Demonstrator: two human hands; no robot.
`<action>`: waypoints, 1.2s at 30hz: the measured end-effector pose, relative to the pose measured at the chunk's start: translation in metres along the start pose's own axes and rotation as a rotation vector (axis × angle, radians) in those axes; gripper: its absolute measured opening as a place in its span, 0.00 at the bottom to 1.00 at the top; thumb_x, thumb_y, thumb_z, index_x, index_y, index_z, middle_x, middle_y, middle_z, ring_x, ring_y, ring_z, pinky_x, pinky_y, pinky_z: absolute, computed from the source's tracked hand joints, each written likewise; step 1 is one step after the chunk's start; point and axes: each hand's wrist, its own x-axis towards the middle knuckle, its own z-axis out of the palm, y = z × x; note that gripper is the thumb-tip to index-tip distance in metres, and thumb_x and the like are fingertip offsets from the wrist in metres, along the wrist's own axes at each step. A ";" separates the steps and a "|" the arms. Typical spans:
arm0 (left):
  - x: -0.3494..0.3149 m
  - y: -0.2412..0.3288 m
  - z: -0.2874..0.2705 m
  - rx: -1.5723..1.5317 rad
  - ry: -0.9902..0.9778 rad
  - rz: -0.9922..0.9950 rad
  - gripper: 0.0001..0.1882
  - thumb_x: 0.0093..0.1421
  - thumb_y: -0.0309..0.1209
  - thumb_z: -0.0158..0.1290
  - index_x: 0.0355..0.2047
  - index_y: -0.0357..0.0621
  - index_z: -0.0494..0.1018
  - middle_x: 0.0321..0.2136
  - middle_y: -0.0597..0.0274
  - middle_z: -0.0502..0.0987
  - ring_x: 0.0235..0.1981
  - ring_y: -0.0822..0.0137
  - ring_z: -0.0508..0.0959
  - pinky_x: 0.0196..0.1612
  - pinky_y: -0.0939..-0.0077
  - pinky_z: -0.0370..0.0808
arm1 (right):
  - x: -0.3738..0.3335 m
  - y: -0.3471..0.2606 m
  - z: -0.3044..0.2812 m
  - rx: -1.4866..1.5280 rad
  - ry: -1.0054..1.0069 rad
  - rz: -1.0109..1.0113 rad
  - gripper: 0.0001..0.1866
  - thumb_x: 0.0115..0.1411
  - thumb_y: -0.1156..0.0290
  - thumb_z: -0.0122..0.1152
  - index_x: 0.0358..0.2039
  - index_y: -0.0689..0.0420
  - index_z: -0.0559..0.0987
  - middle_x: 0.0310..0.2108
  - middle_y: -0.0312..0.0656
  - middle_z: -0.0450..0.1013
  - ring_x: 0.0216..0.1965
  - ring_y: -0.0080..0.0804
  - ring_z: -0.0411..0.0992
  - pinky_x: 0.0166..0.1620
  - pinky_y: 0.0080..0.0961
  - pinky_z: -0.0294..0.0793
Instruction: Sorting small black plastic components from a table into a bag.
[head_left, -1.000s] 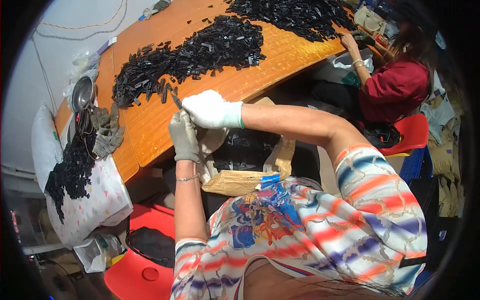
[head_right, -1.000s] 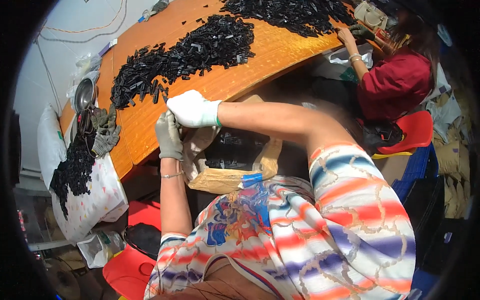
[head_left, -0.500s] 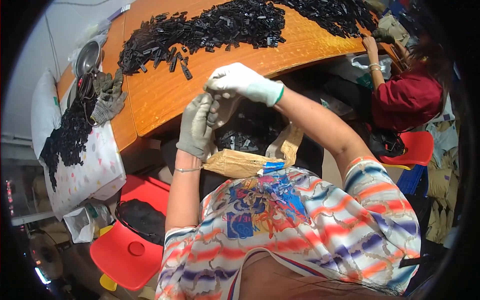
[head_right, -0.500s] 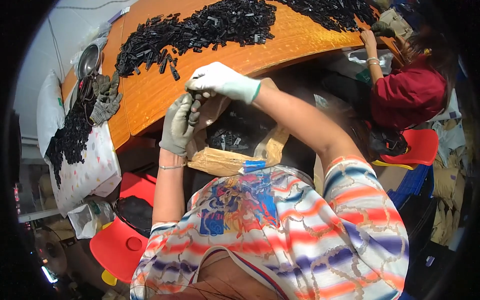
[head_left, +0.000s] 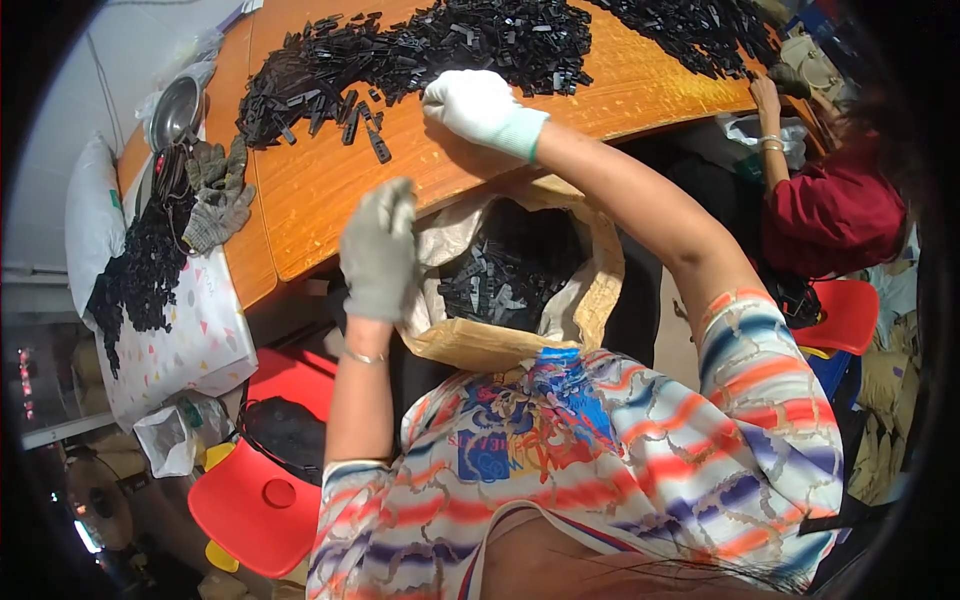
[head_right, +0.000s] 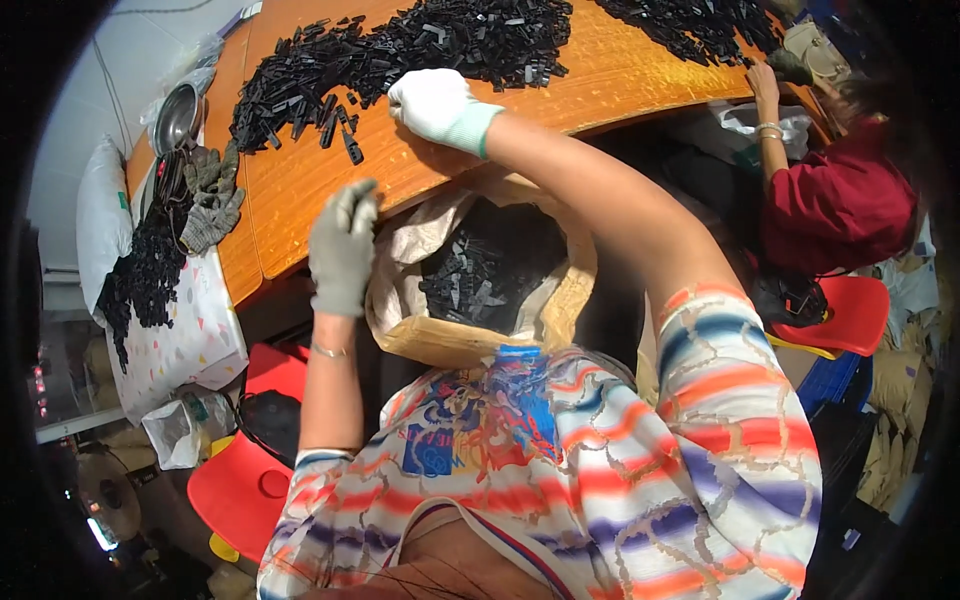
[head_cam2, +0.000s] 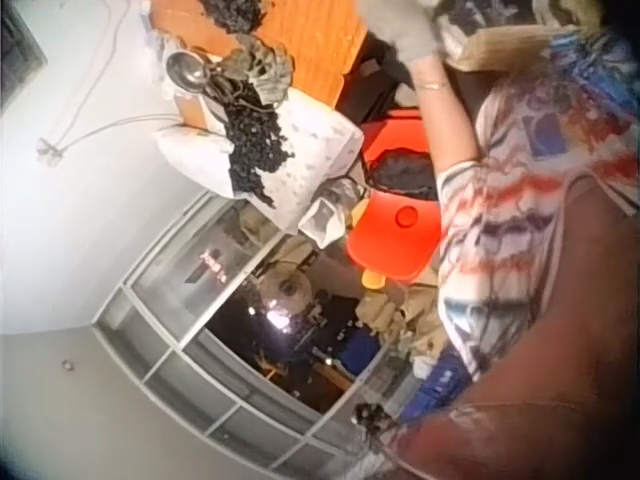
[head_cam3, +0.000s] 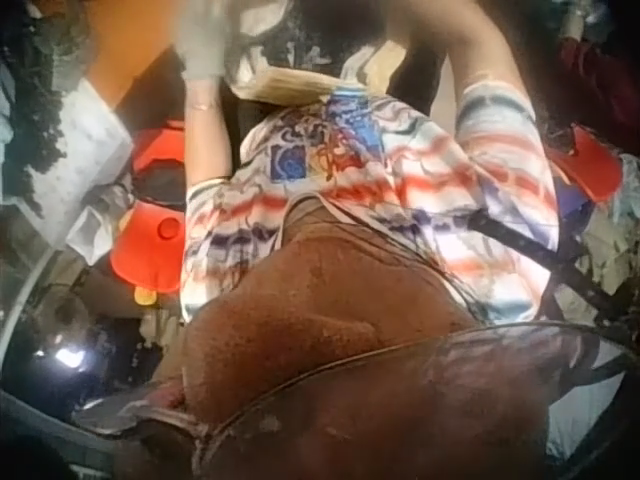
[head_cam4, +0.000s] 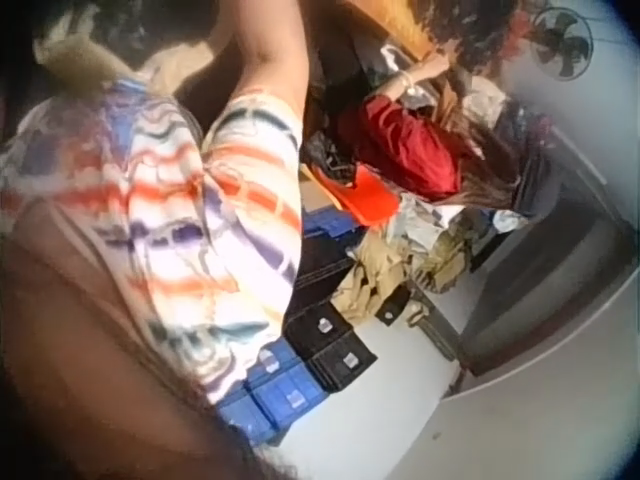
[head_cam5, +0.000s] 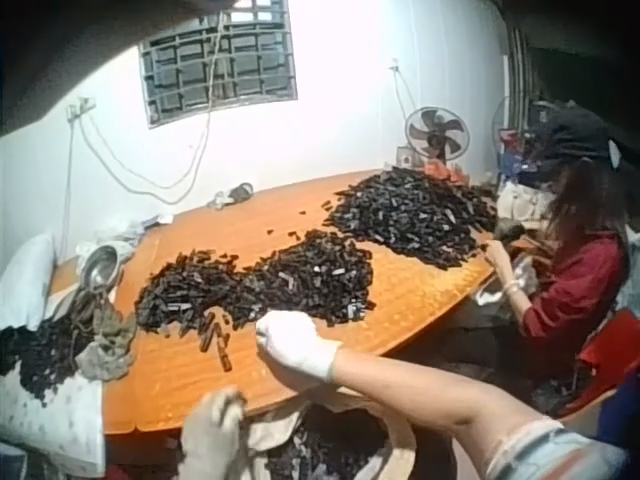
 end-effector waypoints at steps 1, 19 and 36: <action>0.016 -0.009 -0.006 0.058 0.021 -0.033 0.12 0.58 0.31 0.51 0.42 0.49 0.74 0.37 0.53 0.77 0.38 0.52 0.77 0.42 0.62 0.72 | 0.011 -0.008 0.005 -0.071 -0.025 -0.002 0.09 0.53 0.65 0.54 0.28 0.53 0.81 0.29 0.49 0.76 0.31 0.47 0.76 0.35 0.39 0.75; 0.079 -0.055 -0.002 -0.059 0.048 -0.249 0.14 0.60 0.33 0.52 0.43 0.38 0.73 0.37 0.53 0.79 0.35 0.60 0.78 0.39 0.70 0.74 | 0.046 -0.001 0.032 -0.150 -0.049 -0.185 0.06 0.51 0.70 0.56 0.29 0.57 0.76 0.29 0.51 0.74 0.34 0.50 0.74 0.35 0.39 0.74; 0.048 -0.044 -0.002 -1.453 0.027 -0.433 0.14 0.67 0.35 0.45 0.48 0.41 0.68 0.29 0.66 0.71 0.25 0.76 0.69 0.28 0.86 0.68 | 0.001 -0.071 -0.009 0.768 -0.038 0.276 0.13 0.55 0.66 0.58 0.35 0.61 0.81 0.27 0.37 0.76 0.25 0.19 0.70 0.29 0.20 0.70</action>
